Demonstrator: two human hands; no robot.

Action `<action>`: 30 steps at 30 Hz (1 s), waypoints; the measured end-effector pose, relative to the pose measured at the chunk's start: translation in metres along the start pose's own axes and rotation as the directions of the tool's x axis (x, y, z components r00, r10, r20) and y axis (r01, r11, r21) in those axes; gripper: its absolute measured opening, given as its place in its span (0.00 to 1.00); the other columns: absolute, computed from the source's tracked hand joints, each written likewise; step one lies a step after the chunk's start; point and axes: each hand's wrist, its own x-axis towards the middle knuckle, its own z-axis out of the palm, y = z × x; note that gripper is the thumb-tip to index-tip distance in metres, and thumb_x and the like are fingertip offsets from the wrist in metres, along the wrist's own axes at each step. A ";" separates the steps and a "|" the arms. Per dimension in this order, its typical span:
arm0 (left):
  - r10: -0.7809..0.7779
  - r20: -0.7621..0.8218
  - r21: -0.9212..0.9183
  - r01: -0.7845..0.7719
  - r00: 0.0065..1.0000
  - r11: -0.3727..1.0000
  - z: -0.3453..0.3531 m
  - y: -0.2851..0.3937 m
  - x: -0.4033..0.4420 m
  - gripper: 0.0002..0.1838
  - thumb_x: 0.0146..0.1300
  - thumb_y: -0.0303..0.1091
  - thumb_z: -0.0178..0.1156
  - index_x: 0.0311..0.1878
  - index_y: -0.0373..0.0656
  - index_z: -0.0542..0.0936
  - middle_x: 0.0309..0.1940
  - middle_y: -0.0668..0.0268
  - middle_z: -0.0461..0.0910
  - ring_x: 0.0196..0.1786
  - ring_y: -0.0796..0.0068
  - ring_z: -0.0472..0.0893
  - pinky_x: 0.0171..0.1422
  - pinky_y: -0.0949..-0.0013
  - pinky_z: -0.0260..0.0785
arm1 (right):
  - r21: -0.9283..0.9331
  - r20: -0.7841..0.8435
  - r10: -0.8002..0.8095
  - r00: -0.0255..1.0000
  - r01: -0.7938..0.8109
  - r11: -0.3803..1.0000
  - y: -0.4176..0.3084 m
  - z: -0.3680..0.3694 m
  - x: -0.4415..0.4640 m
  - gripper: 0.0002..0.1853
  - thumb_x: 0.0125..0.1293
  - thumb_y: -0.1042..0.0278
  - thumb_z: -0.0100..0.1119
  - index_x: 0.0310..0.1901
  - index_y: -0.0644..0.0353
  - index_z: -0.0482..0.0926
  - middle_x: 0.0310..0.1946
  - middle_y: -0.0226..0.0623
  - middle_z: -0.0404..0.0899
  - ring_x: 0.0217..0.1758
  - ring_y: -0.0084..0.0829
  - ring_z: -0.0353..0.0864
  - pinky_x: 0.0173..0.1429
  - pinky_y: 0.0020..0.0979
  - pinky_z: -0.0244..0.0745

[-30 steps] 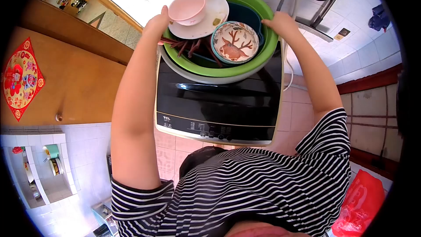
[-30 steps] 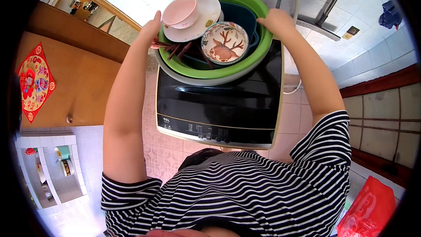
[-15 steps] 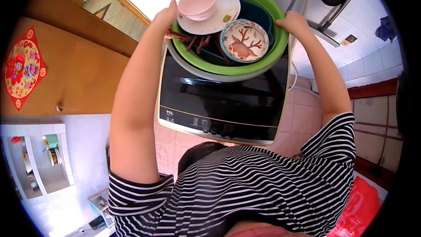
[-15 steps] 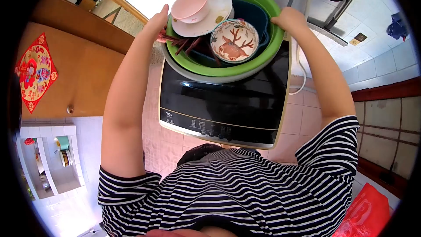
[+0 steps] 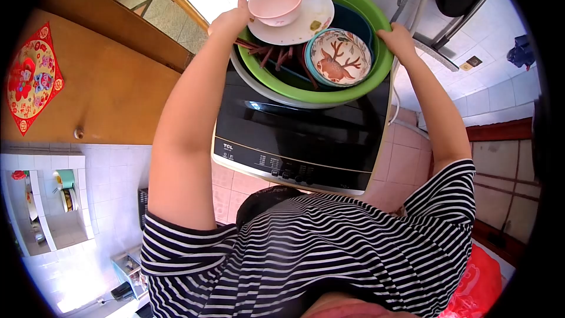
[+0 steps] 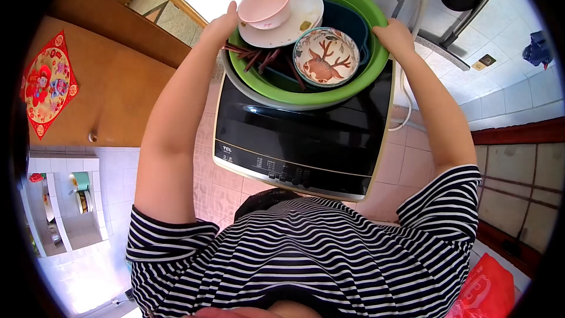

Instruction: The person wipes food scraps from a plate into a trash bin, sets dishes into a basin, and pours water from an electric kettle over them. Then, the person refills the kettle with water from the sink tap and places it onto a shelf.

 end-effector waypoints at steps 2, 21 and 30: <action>-0.021 -0.023 -0.005 0.021 1.000 1.000 0.002 -0.002 0.002 0.40 0.61 0.64 0.24 0.55 0.41 0.73 0.57 0.53 0.69 0.63 0.58 0.65 0.66 0.61 0.52 | 0.050 -0.023 0.014 1.000 -0.013 0.999 -0.003 0.001 -0.005 0.23 0.47 0.52 0.55 0.37 0.66 0.78 0.35 0.53 0.78 0.41 0.47 0.77 0.46 0.39 0.70; 0.257 0.007 -0.718 -0.174 0.966 0.674 -0.049 0.001 -0.022 0.43 0.48 0.57 0.63 0.52 0.23 0.68 0.46 0.45 0.73 0.45 0.56 0.78 0.45 0.63 0.75 | 0.553 -0.094 -0.012 0.995 0.063 0.831 -0.018 -0.053 0.007 0.20 0.47 0.59 0.59 0.32 0.72 0.77 0.26 0.48 0.78 0.28 0.38 0.79 0.32 0.36 0.73; 0.391 0.150 -0.729 -0.166 0.908 0.664 -0.114 0.041 -0.083 0.32 0.53 0.59 0.58 0.48 0.38 0.76 0.40 0.60 0.80 0.37 0.69 0.80 0.43 0.66 0.74 | 0.623 -0.256 0.157 0.954 0.039 0.781 -0.049 -0.135 -0.077 0.12 0.47 0.71 0.57 0.29 0.74 0.77 0.21 0.44 0.76 0.21 0.34 0.76 0.25 0.33 0.71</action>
